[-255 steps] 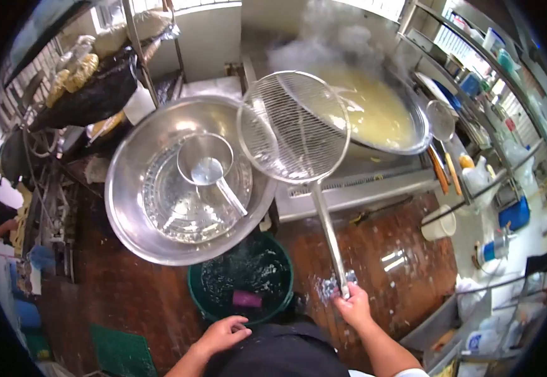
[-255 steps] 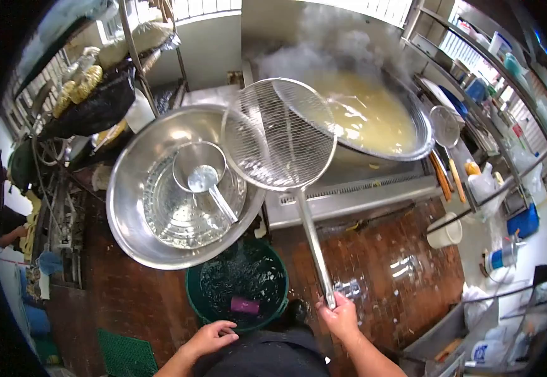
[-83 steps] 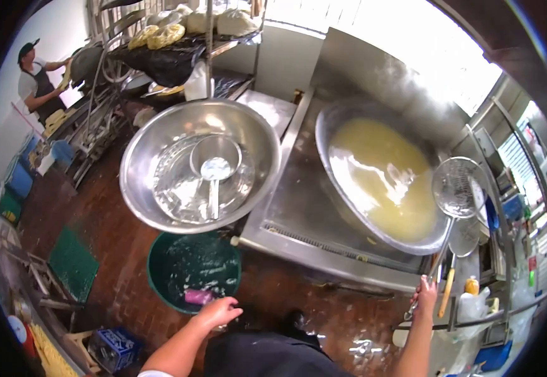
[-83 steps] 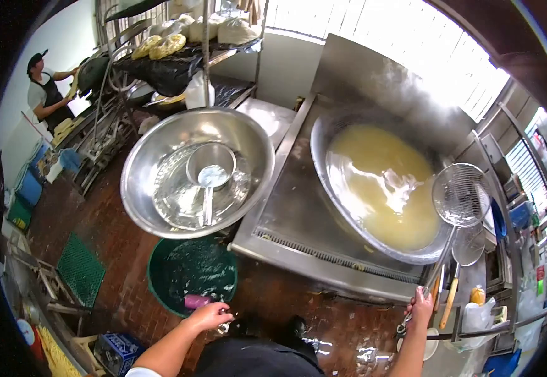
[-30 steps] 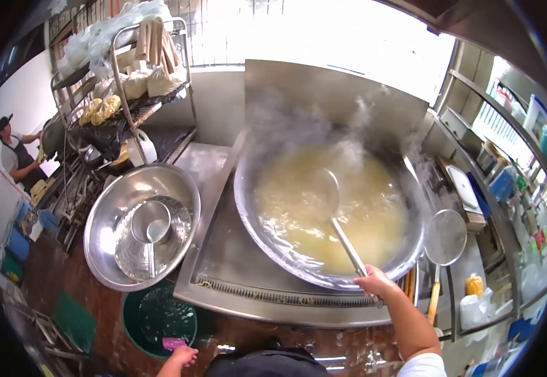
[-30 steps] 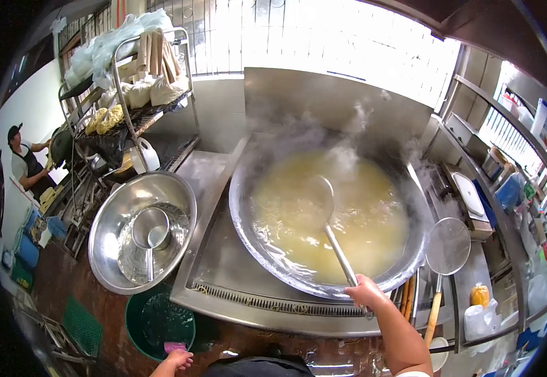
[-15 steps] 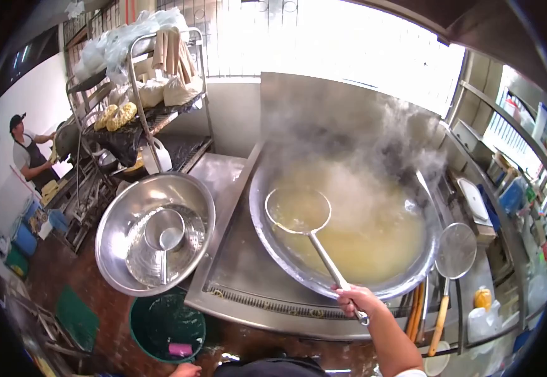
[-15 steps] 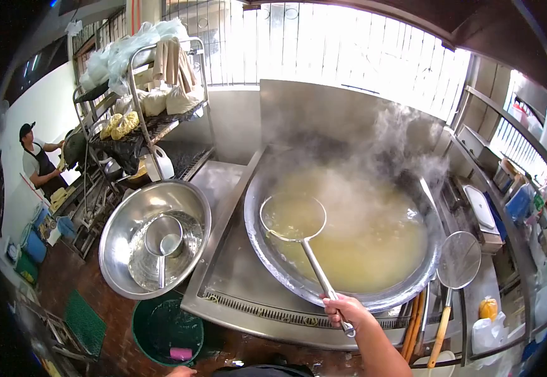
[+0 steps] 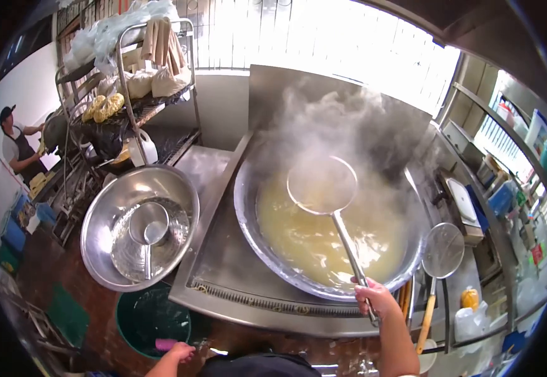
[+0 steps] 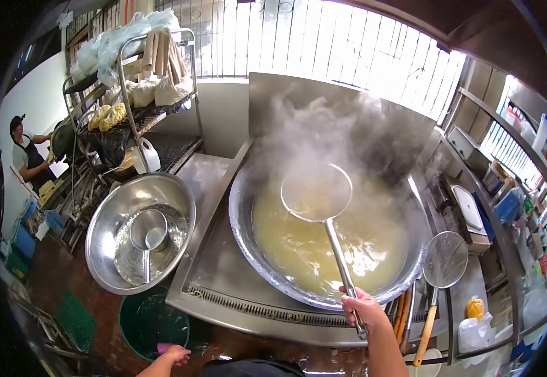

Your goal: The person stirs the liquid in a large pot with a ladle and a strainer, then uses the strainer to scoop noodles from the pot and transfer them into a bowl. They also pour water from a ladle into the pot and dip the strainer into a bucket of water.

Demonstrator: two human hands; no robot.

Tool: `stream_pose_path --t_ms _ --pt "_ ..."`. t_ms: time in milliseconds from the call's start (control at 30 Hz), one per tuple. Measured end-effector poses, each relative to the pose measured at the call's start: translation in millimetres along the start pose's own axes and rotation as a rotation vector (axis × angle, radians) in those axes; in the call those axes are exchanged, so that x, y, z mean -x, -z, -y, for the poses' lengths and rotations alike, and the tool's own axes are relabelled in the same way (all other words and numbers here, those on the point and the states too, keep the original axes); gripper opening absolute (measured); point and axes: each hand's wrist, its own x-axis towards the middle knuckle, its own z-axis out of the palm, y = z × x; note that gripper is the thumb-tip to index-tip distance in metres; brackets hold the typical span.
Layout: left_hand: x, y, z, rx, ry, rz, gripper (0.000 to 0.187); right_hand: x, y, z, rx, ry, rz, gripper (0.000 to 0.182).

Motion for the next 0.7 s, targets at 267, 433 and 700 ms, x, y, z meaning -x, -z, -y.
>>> stream_pose_path --t_ms 267,433,700 --pt "-21 -6 9 -0.129 -0.001 0.052 0.028 33 20 13 -0.372 0.159 0.047 0.038" --pt "-23 1 6 -0.094 -0.01 -0.01 0.03 33 39 18 -0.653 0.055 0.101 0.029" --pt "-8 6 14 -0.164 0.101 0.02 0.034 6 65 18 -0.791 -0.095 0.076 0.016"
